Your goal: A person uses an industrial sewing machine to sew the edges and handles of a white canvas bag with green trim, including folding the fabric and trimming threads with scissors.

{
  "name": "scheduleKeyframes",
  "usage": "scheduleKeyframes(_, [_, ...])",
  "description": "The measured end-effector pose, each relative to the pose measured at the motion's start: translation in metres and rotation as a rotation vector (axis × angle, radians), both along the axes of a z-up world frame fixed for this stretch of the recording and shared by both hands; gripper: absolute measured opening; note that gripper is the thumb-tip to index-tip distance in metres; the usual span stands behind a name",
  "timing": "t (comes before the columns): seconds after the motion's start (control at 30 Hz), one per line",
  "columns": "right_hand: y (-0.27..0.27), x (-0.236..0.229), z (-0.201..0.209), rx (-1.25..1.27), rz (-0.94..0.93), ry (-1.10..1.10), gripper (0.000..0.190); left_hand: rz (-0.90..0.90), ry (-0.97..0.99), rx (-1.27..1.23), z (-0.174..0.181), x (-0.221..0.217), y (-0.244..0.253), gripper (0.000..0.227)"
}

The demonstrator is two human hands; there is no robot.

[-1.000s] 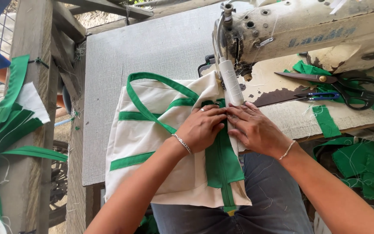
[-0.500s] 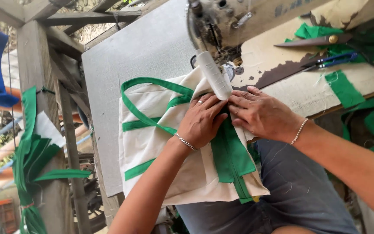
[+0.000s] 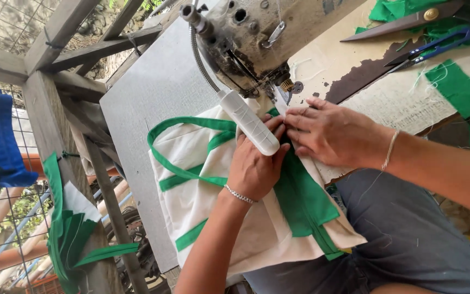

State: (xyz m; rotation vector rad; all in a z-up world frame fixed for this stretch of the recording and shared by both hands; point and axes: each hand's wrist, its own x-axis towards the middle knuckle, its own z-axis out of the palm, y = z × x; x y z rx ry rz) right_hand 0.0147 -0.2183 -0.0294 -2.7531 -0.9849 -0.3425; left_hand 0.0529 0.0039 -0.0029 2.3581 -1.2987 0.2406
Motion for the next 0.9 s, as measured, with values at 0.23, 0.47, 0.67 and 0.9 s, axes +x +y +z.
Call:
scheduleKeyframes(0.23, [-0.007, 0.026, 0.009, -0.036, 0.011, 0.101, 0.054, 0.043, -0.004, -0.018, -0.030, 0.030, -0.001, 0.044])
scheduleKeyframes(0.47, [-0.009, 0.040, 0.001, 0.021, -0.007, 0.051, 0.051, 0.017, 0.060, -0.011, -0.019, 0.046, 0.002, 0.053])
scheduleKeyframes(0.67, [-0.004, 0.027, -0.021, 0.231, -0.031, -0.070, 0.043, 0.010, -0.074, 0.035, -0.010, 0.003, 0.003, 0.055])
scheduleKeyframes(0.9, [-0.007, -0.119, 0.031, 0.745, -0.307, 0.124, 0.027, -0.209, 0.204, 0.079, 0.066, -0.100, 0.033, 0.068])
